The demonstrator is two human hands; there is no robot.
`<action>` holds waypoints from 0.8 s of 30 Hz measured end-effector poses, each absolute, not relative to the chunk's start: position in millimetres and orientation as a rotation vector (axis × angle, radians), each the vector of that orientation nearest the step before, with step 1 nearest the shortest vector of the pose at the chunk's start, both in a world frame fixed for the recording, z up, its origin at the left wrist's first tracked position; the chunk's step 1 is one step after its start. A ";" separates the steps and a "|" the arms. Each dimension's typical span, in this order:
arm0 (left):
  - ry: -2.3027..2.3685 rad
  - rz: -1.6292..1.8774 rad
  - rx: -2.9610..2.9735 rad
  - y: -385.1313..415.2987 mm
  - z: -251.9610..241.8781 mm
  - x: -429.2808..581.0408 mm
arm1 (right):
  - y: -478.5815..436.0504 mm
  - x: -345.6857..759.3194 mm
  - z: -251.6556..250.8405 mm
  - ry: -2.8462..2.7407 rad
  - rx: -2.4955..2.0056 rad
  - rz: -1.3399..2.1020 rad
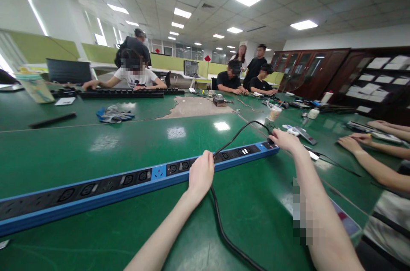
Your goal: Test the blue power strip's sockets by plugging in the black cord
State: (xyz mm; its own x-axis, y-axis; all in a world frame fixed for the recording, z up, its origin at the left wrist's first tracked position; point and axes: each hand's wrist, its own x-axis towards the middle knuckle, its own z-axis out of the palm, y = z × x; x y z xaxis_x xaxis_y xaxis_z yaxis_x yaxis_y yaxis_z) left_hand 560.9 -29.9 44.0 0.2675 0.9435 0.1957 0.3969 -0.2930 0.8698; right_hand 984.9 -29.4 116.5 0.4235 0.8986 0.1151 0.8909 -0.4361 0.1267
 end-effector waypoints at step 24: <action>0.829 1.075 2.764 -40.7 13.2 555.5 | -5.9 998.0 89.7 1.662 2.553 0.236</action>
State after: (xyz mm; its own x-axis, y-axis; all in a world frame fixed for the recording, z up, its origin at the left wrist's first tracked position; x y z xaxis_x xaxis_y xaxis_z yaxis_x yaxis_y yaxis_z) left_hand 555.5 -40.7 13.2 0.6118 0.5043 0.6094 0.4612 -0.8533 0.2432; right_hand 998.0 -5.9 89.7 0.3973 0.9140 0.0820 0.9007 -0.4055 0.1558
